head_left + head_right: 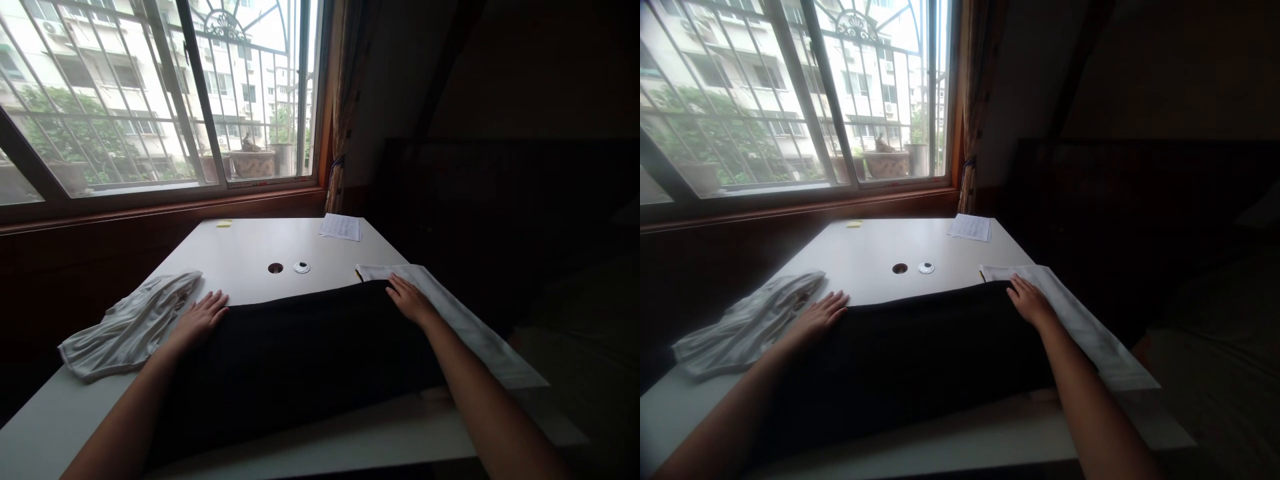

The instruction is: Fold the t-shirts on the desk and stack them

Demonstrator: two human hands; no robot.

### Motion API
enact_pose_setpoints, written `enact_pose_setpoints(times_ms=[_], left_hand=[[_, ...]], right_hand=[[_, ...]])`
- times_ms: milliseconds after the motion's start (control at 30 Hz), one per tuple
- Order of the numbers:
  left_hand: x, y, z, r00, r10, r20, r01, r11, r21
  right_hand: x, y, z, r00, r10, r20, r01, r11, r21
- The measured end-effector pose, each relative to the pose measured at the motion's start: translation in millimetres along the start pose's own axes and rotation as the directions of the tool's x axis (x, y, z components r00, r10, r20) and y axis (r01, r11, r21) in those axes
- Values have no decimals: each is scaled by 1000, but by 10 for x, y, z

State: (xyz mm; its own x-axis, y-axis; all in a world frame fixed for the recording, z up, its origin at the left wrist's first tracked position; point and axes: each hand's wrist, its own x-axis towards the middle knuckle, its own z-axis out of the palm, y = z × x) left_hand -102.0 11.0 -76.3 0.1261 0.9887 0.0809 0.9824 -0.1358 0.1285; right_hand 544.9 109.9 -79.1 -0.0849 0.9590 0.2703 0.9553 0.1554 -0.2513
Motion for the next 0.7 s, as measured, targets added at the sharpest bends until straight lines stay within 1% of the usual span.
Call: enact_pose_setpoints(times_ms=[133,300,400,467,700], left_hand=[[13,26,-34,1000,-5,-4,4,999,-44],[-10,75,-76,999,-46,-28,43,996,-83],[-14,68,-82,997,-60,-46,54,993,-107],[-10,57,-80,997,-46,-59,39,992,-117],[31,19,-47,994,-56,-93,43,989,-140]], right_hand=[[9,44,23,1000,3,-22,-2,1000,23],[6,60,38,993,39,-116,-33,998,48],[3,69,42,985,30,-168,-28,1000,15],[3,86,52,981,15,-192,-18,1000,-16],[22,203,121,974,-16,-227,-2,997,-77]])
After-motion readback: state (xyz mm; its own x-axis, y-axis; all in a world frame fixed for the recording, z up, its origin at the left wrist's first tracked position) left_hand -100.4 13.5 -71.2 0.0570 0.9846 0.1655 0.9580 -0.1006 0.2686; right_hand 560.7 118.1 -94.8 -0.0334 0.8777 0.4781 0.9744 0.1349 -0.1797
